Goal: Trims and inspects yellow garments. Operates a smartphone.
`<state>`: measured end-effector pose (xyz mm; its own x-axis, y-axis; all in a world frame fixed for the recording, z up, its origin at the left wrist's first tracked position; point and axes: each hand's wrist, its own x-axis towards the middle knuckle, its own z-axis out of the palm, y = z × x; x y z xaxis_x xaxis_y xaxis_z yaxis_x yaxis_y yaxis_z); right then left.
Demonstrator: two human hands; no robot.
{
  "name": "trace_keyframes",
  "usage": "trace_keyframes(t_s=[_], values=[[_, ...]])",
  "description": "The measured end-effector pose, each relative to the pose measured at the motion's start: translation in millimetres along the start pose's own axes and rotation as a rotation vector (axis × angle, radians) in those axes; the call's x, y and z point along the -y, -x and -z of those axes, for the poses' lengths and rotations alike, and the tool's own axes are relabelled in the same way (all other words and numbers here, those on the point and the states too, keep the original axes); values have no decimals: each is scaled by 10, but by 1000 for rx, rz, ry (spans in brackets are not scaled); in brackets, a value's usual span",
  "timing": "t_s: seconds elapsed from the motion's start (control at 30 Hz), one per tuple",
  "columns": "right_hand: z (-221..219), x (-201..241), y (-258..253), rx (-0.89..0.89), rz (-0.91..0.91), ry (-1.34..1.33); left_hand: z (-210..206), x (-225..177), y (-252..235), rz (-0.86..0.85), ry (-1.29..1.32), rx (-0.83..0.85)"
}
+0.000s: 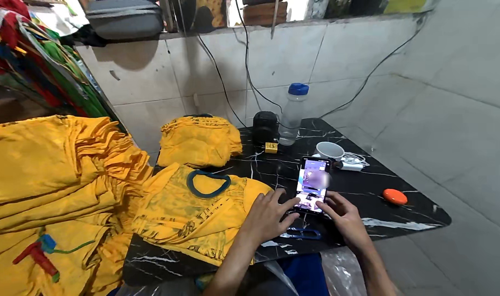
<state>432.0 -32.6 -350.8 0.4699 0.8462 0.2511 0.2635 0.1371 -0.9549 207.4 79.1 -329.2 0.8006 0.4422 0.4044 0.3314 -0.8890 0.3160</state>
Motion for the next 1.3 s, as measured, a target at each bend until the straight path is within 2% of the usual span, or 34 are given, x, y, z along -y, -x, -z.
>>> trace_keyframes(t_s=[1.3], values=[[-9,34,9,-2,-2,-5,2,11,4,-18,38,48]])
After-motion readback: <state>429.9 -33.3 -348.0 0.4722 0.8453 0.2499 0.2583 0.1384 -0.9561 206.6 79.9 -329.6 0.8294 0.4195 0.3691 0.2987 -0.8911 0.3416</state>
